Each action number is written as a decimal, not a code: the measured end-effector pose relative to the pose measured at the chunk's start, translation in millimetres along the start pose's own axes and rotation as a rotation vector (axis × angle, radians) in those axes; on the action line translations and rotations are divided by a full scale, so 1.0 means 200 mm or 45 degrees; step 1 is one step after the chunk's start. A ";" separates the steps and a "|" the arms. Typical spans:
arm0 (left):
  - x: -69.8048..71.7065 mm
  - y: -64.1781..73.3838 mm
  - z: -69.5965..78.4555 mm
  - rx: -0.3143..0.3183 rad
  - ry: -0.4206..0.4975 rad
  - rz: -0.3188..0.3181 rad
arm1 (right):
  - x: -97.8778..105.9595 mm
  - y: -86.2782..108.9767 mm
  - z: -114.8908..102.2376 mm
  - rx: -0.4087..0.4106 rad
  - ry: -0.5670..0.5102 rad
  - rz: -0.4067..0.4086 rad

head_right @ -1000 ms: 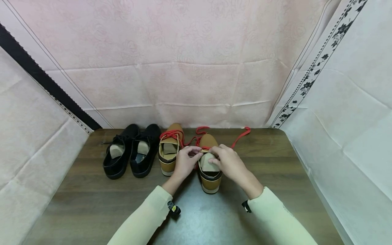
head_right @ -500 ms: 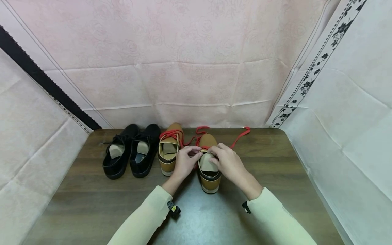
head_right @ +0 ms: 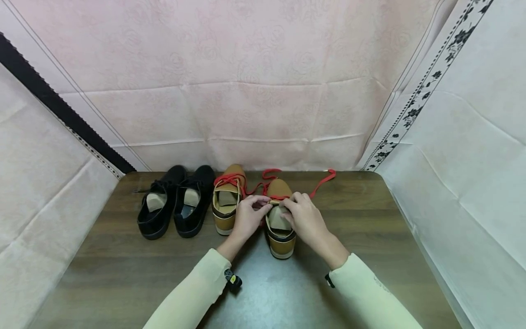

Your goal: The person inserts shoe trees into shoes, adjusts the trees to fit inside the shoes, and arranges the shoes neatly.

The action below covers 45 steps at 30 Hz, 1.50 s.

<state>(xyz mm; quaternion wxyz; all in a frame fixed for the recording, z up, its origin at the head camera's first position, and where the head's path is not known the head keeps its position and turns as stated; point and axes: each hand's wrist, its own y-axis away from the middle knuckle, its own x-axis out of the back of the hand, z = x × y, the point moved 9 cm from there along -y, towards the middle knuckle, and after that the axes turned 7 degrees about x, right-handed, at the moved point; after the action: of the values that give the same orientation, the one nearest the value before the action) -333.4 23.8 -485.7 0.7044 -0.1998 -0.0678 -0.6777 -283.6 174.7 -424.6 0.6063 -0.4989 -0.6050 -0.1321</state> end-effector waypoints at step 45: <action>-0.02 0.02 0.02 -0.023 -0.078 -0.059 | -0.13 0.00 0.21 -0.341 -0.168 -0.161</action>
<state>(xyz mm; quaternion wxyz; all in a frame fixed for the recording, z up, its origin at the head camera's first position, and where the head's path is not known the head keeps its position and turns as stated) -328.8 29.6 -485.0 0.6843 -0.2254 -0.0879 -0.6879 -314.9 196.2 -456.7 0.4839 -0.5437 -0.6506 -0.2164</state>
